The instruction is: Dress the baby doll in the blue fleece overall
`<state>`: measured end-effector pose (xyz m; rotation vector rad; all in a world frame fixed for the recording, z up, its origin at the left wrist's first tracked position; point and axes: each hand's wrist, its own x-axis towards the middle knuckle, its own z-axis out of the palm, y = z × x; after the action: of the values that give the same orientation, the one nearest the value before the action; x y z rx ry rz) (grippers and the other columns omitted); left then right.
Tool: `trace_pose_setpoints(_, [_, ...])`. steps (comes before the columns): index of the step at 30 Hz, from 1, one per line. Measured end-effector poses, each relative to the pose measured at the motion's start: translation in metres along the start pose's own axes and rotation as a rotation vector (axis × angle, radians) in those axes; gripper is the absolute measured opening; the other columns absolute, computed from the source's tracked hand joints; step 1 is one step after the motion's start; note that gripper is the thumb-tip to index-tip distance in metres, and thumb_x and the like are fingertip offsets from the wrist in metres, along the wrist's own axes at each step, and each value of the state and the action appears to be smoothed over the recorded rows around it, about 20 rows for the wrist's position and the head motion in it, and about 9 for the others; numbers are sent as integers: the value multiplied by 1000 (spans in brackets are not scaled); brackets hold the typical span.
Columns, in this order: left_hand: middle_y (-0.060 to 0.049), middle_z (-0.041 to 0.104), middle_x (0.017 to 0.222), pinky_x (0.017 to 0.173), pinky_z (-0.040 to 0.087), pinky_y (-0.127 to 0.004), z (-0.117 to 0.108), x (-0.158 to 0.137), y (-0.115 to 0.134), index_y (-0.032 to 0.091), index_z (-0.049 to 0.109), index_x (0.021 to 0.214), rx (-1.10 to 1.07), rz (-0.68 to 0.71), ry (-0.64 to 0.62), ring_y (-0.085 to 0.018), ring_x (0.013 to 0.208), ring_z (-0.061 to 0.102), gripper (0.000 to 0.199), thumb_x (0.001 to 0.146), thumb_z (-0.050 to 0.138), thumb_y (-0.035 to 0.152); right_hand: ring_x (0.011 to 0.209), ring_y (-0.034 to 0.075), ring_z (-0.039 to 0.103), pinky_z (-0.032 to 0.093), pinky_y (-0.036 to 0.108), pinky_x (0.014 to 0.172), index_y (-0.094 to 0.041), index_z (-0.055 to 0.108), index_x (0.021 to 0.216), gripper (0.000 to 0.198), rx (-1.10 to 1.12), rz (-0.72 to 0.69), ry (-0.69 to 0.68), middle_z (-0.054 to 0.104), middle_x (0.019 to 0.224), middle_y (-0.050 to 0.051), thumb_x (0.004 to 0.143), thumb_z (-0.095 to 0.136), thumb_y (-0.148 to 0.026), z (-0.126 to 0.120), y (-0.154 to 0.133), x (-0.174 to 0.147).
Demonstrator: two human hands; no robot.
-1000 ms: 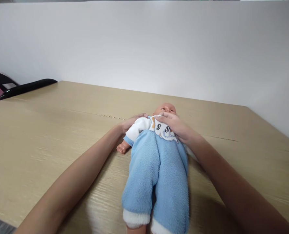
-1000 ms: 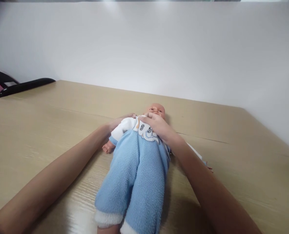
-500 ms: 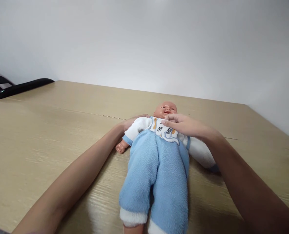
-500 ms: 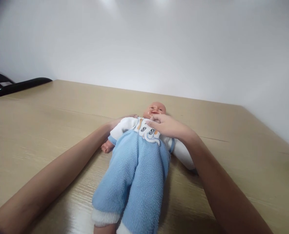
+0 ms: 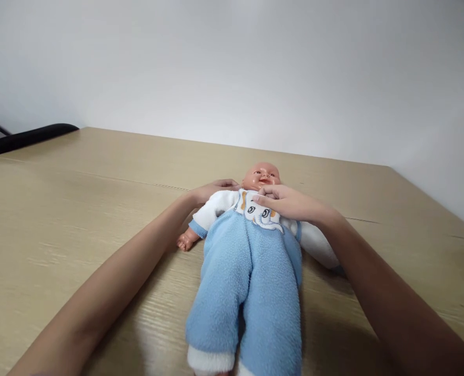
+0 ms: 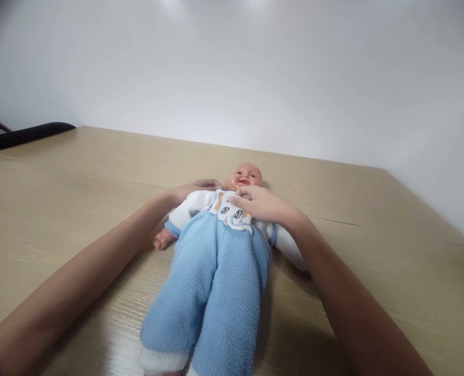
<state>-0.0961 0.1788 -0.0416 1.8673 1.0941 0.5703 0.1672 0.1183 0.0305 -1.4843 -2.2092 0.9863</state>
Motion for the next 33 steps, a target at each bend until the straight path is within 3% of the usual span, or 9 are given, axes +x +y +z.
trace_pose_setpoints(4, [-7, 74, 127, 98, 56, -37, -38, 5, 19, 21, 71, 119, -2, -9, -194, -29, 121, 66, 61, 96, 59, 76, 100, 28, 72, 55, 38, 87, -25, 77, 107, 40, -14, -5, -15, 80, 110, 5, 104, 64, -62, 1, 4, 2])
trace_pose_setpoints(8, [-7, 68, 142, 98, 53, -34, -48, -9, 27, 25, 57, 141, 127, -85, -301, -29, 126, 64, 76, 89, 70, 78, 96, 26, 71, 53, 36, 81, -24, 75, 107, 44, 4, 1, -32, 79, 106, 4, 103, 62, -67, 1, 8, 3])
trace_pose_setpoints(11, [-11, 67, 145, 103, 51, -37, -47, -16, 26, 24, 49, 146, 233, -132, -313, -31, 128, 63, 89, 83, 72, 83, 93, 25, 68, 51, 34, 76, -24, 73, 100, 47, -13, 19, -25, 75, 98, 4, 102, 62, -70, -1, 8, 2])
trace_pose_setpoints(15, [-12, 67, 146, 105, 49, -38, -53, -21, 17, 25, 48, 148, 324, -138, -334, -32, 129, 63, 91, 85, 69, 86, 90, 24, 65, 48, 34, 73, -22, 70, 94, 46, -64, 59, -19, 72, 94, 4, 100, 62, -67, -1, 4, 0])
trace_pose_setpoints(22, [-10, 71, 146, 104, 56, -38, -80, -36, 6, 24, 55, 148, 414, -172, -465, -36, 132, 67, 95, 70, 90, 63, 95, 25, 67, 48, 35, 79, -23, 67, 94, 43, -94, 74, -26, 73, 100, 5, 101, 60, -65, -1, -1, -2])
trace_pose_setpoints(25, [-12, 76, 132, 86, 61, -37, -84, -41, 12, 23, 57, 143, 453, -264, -465, -35, 111, 75, 91, 69, 91, 62, 95, 25, 67, 48, 35, 79, -23, 67, 93, 44, -98, 88, -23, 74, 101, 5, 100, 61, -65, -2, -1, -2])
trace_pose_setpoints(29, [-13, 81, 110, 66, 59, -38, -87, -43, 17, 23, 49, 152, 470, -440, -478, -34, 80, 79, 107, 65, 91, 72, 99, 27, 69, 49, 37, 83, -23, 68, 96, 44, -133, 82, -3, 76, 106, 6, 103, 58, -66, -3, 2, -6])
trace_pose_setpoints(31, [-14, 81, 113, 72, 61, -41, -90, -46, 19, 26, 47, 154, 517, -497, -452, -36, 83, 80, 111, 65, 90, 75, 104, 28, 70, 51, 39, 89, -24, 69, 101, 43, -142, 91, 43, 78, 111, 6, 105, 57, -66, -3, 6, -12])
trace_pose_setpoints(33, [-15, 77, 130, 88, 60, -44, -91, -51, 27, 28, 53, 150, 633, -448, -334, -39, 105, 78, 102, 68, 86, 79, 107, 29, 72, 53, 40, 91, -26, 69, 113, 44, -142, 104, 125, 80, 118, 6, 104, 57, -68, -1, 14, -24])
